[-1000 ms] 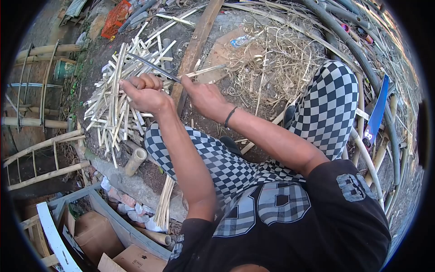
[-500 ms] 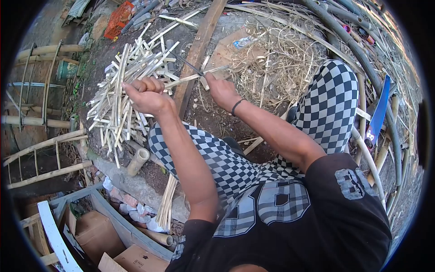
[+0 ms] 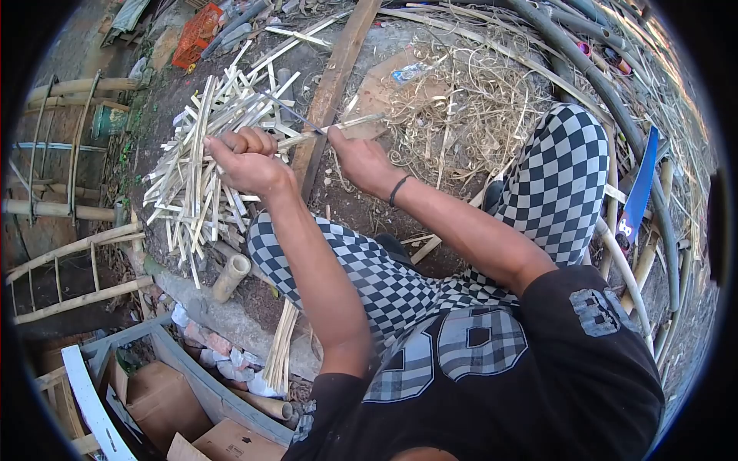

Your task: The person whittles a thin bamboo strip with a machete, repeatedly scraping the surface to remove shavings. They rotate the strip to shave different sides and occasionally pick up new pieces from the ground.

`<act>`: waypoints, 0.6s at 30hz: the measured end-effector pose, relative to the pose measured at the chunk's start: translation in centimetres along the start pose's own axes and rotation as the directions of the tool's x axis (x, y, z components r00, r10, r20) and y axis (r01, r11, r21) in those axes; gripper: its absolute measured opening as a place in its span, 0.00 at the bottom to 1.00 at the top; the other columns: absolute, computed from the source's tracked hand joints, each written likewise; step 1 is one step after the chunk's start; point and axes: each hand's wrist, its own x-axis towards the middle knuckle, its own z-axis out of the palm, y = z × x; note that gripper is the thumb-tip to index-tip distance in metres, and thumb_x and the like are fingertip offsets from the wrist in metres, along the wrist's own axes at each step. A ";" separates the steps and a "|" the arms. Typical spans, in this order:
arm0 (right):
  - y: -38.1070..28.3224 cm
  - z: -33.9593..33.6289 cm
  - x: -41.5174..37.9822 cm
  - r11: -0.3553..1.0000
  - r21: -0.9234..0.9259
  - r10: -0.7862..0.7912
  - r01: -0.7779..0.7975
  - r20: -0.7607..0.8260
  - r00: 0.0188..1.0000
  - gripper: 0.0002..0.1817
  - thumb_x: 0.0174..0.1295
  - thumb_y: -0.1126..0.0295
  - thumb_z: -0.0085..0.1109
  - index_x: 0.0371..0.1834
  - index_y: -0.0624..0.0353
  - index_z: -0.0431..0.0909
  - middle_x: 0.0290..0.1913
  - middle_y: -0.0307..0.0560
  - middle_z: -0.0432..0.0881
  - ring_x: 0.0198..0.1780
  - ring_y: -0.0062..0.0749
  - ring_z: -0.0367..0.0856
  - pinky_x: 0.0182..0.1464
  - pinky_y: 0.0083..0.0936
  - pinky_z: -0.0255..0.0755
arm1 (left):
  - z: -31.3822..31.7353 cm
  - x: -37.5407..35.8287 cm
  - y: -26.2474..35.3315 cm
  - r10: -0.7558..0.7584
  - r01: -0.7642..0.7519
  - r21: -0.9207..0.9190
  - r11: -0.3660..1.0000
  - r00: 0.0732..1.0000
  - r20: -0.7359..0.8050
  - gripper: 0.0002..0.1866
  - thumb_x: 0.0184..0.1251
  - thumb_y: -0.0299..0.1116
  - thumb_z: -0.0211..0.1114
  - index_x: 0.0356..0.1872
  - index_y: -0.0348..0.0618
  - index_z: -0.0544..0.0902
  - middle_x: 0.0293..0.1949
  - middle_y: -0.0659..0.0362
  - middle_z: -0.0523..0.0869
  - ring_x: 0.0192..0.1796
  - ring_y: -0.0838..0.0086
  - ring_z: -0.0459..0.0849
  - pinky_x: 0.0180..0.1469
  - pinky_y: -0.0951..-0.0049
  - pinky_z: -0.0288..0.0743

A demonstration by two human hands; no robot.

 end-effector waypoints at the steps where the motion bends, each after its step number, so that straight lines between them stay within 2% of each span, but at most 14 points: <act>1: 0.5 0.5 -0.1 1.000 -0.001 0.000 0.000 0.006 1.000 0.18 0.60 0.80 0.47 0.54 0.61 0.62 0.28 0.67 0.82 0.36 0.68 0.83 0.37 0.56 0.74 | 0.2 -0.1 -0.1 -0.002 0.002 0.001 1.000 1.000 -0.005 0.27 0.82 0.50 0.37 0.17 0.54 0.50 0.13 0.67 0.49 0.16 0.78 0.45 0.21 0.73 0.41; 3: 1.7 1.6 -0.5 0.997 0.039 -0.059 0.064 -0.112 0.992 0.18 0.60 0.81 0.47 0.54 0.61 0.63 0.30 0.69 0.82 0.36 0.68 0.82 0.37 0.57 0.75 | 0.1 -0.3 0.0 0.031 -0.032 0.018 0.999 0.999 0.038 0.27 0.82 0.50 0.37 0.17 0.54 0.50 0.13 0.67 0.49 0.16 0.78 0.45 0.21 0.72 0.40; 4: 2.6 0.8 -0.6 0.990 -0.049 0.136 -0.133 0.047 0.990 0.18 0.59 0.80 0.48 0.54 0.61 0.63 0.32 0.68 0.82 0.36 0.68 0.82 0.38 0.58 0.75 | 0.1 -0.3 0.2 0.022 -0.021 0.025 0.999 0.999 -0.029 0.27 0.82 0.50 0.37 0.17 0.54 0.50 0.13 0.66 0.49 0.16 0.78 0.44 0.21 0.72 0.40; 5: 3.3 1.0 -0.2 0.991 -0.048 0.130 -0.128 0.042 0.991 0.18 0.59 0.80 0.48 0.54 0.61 0.63 0.32 0.68 0.82 0.36 0.68 0.82 0.38 0.58 0.75 | -0.3 0.0 0.3 0.029 -0.029 0.023 0.999 0.999 -0.026 0.27 0.82 0.50 0.37 0.17 0.54 0.50 0.13 0.66 0.49 0.16 0.78 0.44 0.21 0.72 0.40; 7: 5.0 2.2 0.3 0.988 -0.145 0.052 -0.057 -0.041 0.998 0.16 0.63 0.77 0.46 0.54 0.61 0.64 0.33 0.67 0.84 0.38 0.61 0.86 0.38 0.55 0.77 | -1.5 0.5 0.4 -0.035 0.033 -0.029 0.999 0.997 -0.070 0.27 0.81 0.50 0.37 0.17 0.55 0.50 0.13 0.67 0.49 0.16 0.78 0.45 0.20 0.72 0.40; 8: 3.7 1.3 0.5 0.980 -0.150 0.142 -0.134 0.048 0.989 0.16 0.63 0.77 0.46 0.55 0.60 0.64 0.33 0.66 0.84 0.38 0.62 0.85 0.39 0.55 0.77 | -1.5 0.6 0.3 -0.017 0.016 -0.022 1.000 0.998 -0.056 0.27 0.81 0.51 0.37 0.17 0.55 0.50 0.13 0.67 0.50 0.15 0.78 0.45 0.20 0.72 0.40; 9: 2.3 0.9 0.4 0.979 -0.153 0.145 -0.136 0.048 0.988 0.16 0.63 0.77 0.46 0.55 0.60 0.64 0.33 0.66 0.84 0.38 0.62 0.85 0.39 0.55 0.77 | -1.3 0.7 0.1 -0.020 0.019 -0.024 1.000 0.998 -0.056 0.27 0.81 0.51 0.37 0.17 0.55 0.50 0.13 0.67 0.50 0.15 0.78 0.45 0.20 0.72 0.40; 11: 0.6 0.9 -0.2 0.999 -0.043 -0.004 0.005 0.022 1.000 0.17 0.60 0.78 0.49 0.53 0.60 0.63 0.33 0.65 0.83 0.37 0.65 0.83 0.39 0.58 0.75 | -0.8 0.4 -0.2 0.008 -0.008 -0.015 1.000 1.000 -0.012 0.27 0.81 0.51 0.38 0.18 0.55 0.50 0.13 0.67 0.50 0.15 0.79 0.45 0.20 0.73 0.40; 12: 1.1 1.4 -0.5 0.994 -0.046 -0.099 0.097 -0.045 0.994 0.16 0.61 0.77 0.48 0.52 0.61 0.63 0.32 0.66 0.83 0.37 0.64 0.84 0.39 0.57 0.75 | -0.1 0.0 0.0 -0.003 0.002 -0.013 1.000 0.999 -0.033 0.27 0.81 0.51 0.39 0.18 0.55 0.50 0.13 0.68 0.50 0.15 0.79 0.45 0.20 0.73 0.40; 13: 1.9 1.7 -0.8 0.994 -0.045 -0.099 0.097 -0.040 0.994 0.16 0.61 0.77 0.48 0.52 0.61 0.63 0.32 0.66 0.83 0.37 0.64 0.84 0.39 0.57 0.75 | -0.2 0.0 0.0 -0.004 0.003 -0.011 1.000 0.999 -0.037 0.27 0.81 0.51 0.39 0.18 0.55 0.50 0.13 0.68 0.50 0.15 0.79 0.45 0.20 0.73 0.40; 15: 4.4 1.5 -0.6 0.973 -0.073 0.222 -0.217 0.075 0.972 0.16 0.62 0.77 0.47 0.53 0.60 0.63 0.31 0.67 0.83 0.38 0.64 0.84 0.39 0.56 0.75 | -0.6 0.2 0.1 0.012 -0.012 -0.002 1.000 0.998 -0.069 0.27 0.81 0.51 0.38 0.18 0.55 0.50 0.13 0.67 0.50 0.16 0.79 0.45 0.20 0.73 0.40; 16: 5.1 1.5 -0.3 0.973 -0.094 0.216 -0.210 0.060 0.974 0.15 0.61 0.77 0.47 0.52 0.60 0.63 0.32 0.67 0.84 0.39 0.65 0.84 0.40 0.57 0.75 | -1.2 0.4 0.2 -0.015 0.010 -0.052 0.999 0.994 -0.112 0.27 0.81 0.51 0.38 0.18 0.55 0.50 0.13 0.67 0.49 0.16 0.79 0.44 0.20 0.73 0.41; 18: 3.9 0.9 0.1 0.976 -0.104 0.195 -0.189 0.047 0.980 0.15 0.62 0.78 0.46 0.53 0.61 0.64 0.32 0.66 0.84 0.38 0.64 0.85 0.40 0.55 0.76 | -1.0 0.2 0.6 -0.009 0.007 -0.023 1.000 0.995 -0.103 0.27 0.81 0.51 0.37 0.18 0.55 0.49 0.13 0.67 0.49 0.16 0.79 0.44 0.20 0.73 0.42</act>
